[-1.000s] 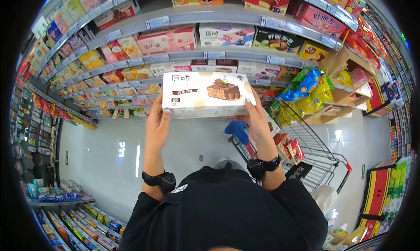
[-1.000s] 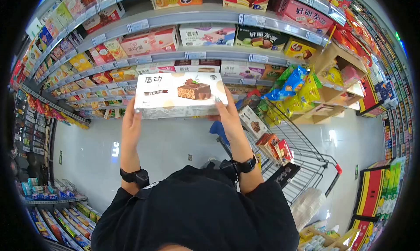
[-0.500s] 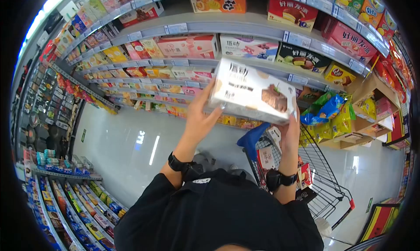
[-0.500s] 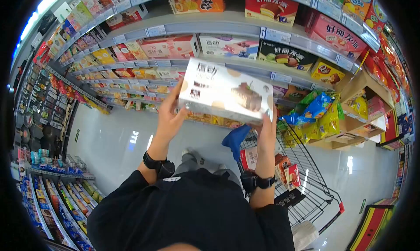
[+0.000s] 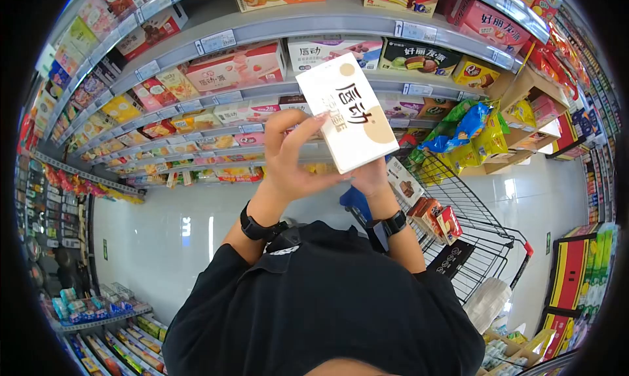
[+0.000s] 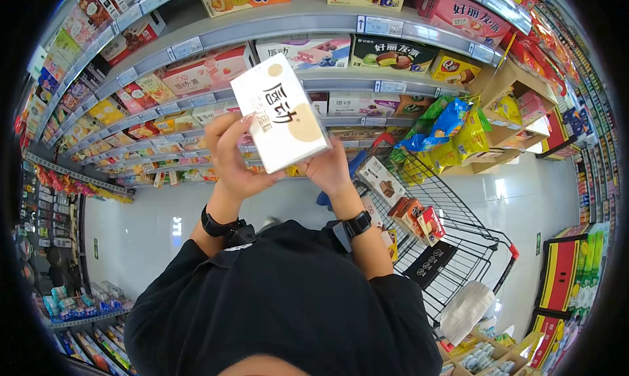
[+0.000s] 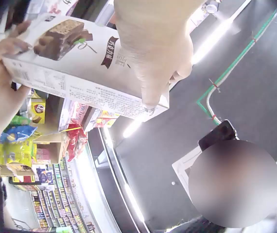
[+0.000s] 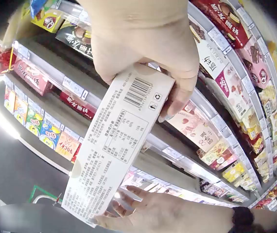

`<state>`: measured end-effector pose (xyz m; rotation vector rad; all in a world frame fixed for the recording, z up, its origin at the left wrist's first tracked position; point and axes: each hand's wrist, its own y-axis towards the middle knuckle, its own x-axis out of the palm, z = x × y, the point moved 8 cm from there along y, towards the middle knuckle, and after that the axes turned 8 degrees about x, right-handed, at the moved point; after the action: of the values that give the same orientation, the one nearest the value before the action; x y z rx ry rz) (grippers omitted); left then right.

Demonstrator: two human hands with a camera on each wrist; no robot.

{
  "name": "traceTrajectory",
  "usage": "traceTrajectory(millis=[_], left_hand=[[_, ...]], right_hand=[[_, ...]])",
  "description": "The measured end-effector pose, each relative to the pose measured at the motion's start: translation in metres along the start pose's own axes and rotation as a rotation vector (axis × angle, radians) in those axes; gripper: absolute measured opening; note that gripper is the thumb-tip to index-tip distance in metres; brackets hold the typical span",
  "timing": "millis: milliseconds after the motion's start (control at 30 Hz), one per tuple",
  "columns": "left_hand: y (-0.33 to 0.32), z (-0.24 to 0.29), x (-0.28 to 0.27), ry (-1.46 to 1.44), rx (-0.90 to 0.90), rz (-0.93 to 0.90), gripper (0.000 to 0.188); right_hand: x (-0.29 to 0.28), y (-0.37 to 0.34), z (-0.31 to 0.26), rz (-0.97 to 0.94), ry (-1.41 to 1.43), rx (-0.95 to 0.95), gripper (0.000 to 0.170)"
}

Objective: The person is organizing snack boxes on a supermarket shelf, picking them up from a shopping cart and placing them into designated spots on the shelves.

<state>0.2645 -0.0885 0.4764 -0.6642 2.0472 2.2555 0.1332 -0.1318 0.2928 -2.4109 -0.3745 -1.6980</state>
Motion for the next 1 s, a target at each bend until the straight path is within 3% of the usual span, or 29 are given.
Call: traceTrajectory(millis=[100,167,233,300,333,433,567,800,900,1000], left_hand=[[-0.005,-0.021,-0.006,-0.11,-0.011,0.032,0.079],[-0.006,-0.037,-0.014,-0.186,-0.047,0.103,0.073],[-0.016,-0.059,-0.016,-0.278,-0.148,0.068,0.076],[-0.025,-0.077,-0.015,-0.43,-0.257,0.03,0.075],[-0.031,-0.088,-0.011,-0.573,-0.382,0.011,0.075],[-0.035,-0.098,0.0,-0.59,-0.557,-0.063,0.07],[-0.04,-0.102,-0.005,-0.533,-0.553,-0.062,0.057],[-0.06,-0.124,0.013,-0.643,-0.683,0.01,0.051],[-0.098,-0.149,0.047,-0.999,-1.145,0.322,0.058],[-0.107,-0.134,0.074,-1.174,-1.316,0.305,0.057]], right_hand=[[0.009,0.006,-0.003,0.049,0.032,-0.038,0.052],[-0.016,0.006,-0.017,0.006,0.002,-0.153,0.06],[-0.006,-0.009,-0.039,-0.035,-0.121,-0.238,0.06],[0.01,-0.029,-0.068,0.067,-0.389,-0.49,0.062],[0.0,-0.038,-0.077,0.084,-0.464,-0.51,0.063],[0.004,-0.053,-0.096,0.14,-0.623,-0.545,0.062],[0.011,-0.07,-0.093,0.355,-0.799,-0.633,0.065],[0.076,-0.087,-0.092,0.429,-1.054,-0.709,0.081],[0.095,-0.095,-0.098,0.452,-1.232,-0.817,0.085],[0.114,-0.104,-0.101,0.516,-1.511,-0.918,0.082]])
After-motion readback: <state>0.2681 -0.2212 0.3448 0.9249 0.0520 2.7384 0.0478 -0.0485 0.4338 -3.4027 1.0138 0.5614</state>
